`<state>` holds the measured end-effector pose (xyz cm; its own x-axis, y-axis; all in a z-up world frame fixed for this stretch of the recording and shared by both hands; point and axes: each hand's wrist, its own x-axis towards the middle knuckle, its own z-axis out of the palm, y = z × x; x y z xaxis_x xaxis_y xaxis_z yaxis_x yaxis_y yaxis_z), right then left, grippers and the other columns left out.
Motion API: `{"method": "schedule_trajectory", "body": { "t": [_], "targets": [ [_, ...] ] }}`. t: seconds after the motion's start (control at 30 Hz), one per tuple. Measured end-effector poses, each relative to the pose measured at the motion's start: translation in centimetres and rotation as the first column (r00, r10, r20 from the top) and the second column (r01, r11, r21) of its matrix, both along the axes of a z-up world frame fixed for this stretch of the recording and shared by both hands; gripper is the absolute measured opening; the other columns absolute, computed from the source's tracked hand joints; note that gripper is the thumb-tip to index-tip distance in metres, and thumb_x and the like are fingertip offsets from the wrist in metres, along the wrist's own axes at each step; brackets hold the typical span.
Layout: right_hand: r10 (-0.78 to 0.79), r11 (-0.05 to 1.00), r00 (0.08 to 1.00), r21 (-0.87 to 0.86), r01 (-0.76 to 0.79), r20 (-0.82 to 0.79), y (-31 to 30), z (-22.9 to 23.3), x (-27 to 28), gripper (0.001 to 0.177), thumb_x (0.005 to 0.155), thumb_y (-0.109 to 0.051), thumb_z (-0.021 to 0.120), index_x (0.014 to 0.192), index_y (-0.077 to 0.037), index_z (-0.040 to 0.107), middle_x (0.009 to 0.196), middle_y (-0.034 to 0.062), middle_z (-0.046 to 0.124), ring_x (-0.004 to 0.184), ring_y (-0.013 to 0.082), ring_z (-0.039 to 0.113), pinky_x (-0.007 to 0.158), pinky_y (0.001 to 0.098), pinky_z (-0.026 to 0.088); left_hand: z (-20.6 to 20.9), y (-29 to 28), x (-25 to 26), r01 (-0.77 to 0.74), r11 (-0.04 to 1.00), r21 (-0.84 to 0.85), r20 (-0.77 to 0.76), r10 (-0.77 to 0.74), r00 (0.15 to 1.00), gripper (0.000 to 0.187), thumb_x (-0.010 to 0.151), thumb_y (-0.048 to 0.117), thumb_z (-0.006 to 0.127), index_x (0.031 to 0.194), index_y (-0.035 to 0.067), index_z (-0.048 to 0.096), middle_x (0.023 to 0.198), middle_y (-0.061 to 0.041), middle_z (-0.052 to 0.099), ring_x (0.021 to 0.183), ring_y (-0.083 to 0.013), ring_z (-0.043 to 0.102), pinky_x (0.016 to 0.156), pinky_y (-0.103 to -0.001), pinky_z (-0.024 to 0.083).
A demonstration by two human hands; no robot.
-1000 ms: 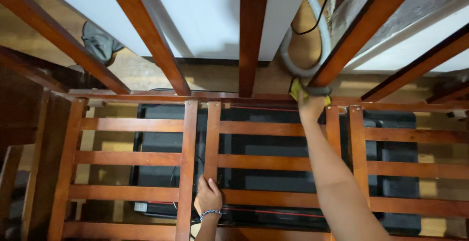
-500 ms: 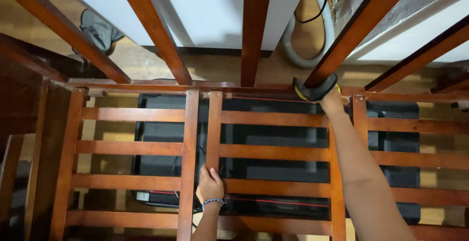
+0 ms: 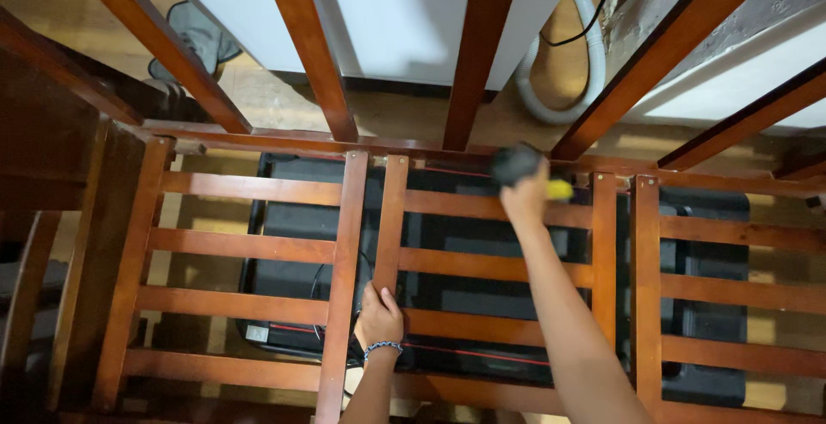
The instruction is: The person wipes the wooden slats and frame of a furniture piece using a cloth, reaching between the slats to clean the surfaces and joints.
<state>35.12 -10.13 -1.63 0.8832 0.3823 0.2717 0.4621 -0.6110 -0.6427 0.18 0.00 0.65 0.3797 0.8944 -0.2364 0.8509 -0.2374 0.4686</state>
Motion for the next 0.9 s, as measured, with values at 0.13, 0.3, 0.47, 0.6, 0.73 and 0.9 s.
{"method": "schedule_trajectory", "body": {
  "t": [0.13,0.3,0.47,0.6,0.73,0.9],
  "targets": [
    [0.272,0.921,0.948,-0.329,-0.208,0.163,5.3,-1.1,1.2,0.030,0.064,-0.014,0.083,0.087,0.003,0.072,0.118,0.0310,0.053,0.106,0.0480,0.058,0.093,0.0487,0.051,-0.2,-0.1,0.0,0.001,1.000,0.003,-0.043,-0.001,0.999,0.046,0.100,0.037,0.046,0.133,0.006,0.056,0.117,-0.021,0.071,0.091,-0.0426,0.071,0.075,-0.051,0.058],
    [0.197,0.962,0.971,-0.216,-0.166,0.134,6.8,-3.6,1.1,0.016,0.073,-0.003,0.077,0.086,0.002,0.069,0.113,0.0190,0.059,0.107,0.0409,0.062,0.087,0.0467,0.054,-0.4,0.0,0.0,0.000,1.000,0.012,-0.036,0.000,0.999,0.046,0.100,0.037,0.047,0.133,0.006,0.056,0.117,-0.021,0.071,0.092,-0.0418,0.072,0.076,-0.051,0.059],
    [0.199,0.968,0.968,-0.185,-0.170,0.151,5.8,-5.8,0.2,0.013,0.069,-0.003,0.076,0.078,0.002,0.068,0.116,0.0186,0.064,0.107,0.0387,0.064,0.090,0.0454,0.055,-0.6,-0.2,-0.3,0.012,0.998,0.057,-0.023,-0.010,1.000,0.045,0.100,0.036,0.048,0.133,0.006,0.057,0.116,-0.021,0.071,0.089,-0.0422,0.073,0.074,-0.051,0.059],
    [0.355,0.930,0.916,-0.173,-0.325,0.186,2.7,-6.9,-0.9,0.015,0.067,-0.006,0.075,0.080,0.000,0.070,0.120,0.0242,0.066,0.108,0.0418,0.064,0.088,0.0472,0.054,-0.3,-0.1,-0.1,0.016,1.000,0.019,-0.059,-0.015,0.998,0.046,0.099,0.036,0.048,0.133,0.006,0.056,0.115,-0.020,0.071,0.086,-0.0419,0.073,0.071,-0.051,0.059],
    [0.117,0.971,0.991,-0.200,-0.128,-0.066,-1.0,-7.6,-1.4,0.016,0.079,-0.007,0.073,0.089,0.003,0.068,0.119,0.0264,0.067,0.108,0.0435,0.066,0.095,0.0478,0.056,0.0,0.0,0.0,0.016,0.999,0.035,-0.024,-0.016,1.000,0.045,0.100,0.036,0.048,0.132,0.006,0.056,0.115,-0.020,0.071,0.086,-0.0421,0.072,0.071,-0.052,0.059],
    [-0.385,0.923,0.880,-0.116,0.368,-0.278,-4.2,-6.2,2.0,0.045,0.082,-0.011,0.070,0.119,0.009,0.056,0.107,0.0284,0.068,0.096,0.0452,0.069,0.084,0.0507,0.055,0.5,0.0,0.2,-0.003,1.000,-0.015,-0.044,0.002,0.999,0.046,0.099,0.036,0.047,0.133,0.006,0.056,0.115,-0.020,0.071,0.087,-0.0425,0.072,0.073,-0.052,0.059]
  ]
}}
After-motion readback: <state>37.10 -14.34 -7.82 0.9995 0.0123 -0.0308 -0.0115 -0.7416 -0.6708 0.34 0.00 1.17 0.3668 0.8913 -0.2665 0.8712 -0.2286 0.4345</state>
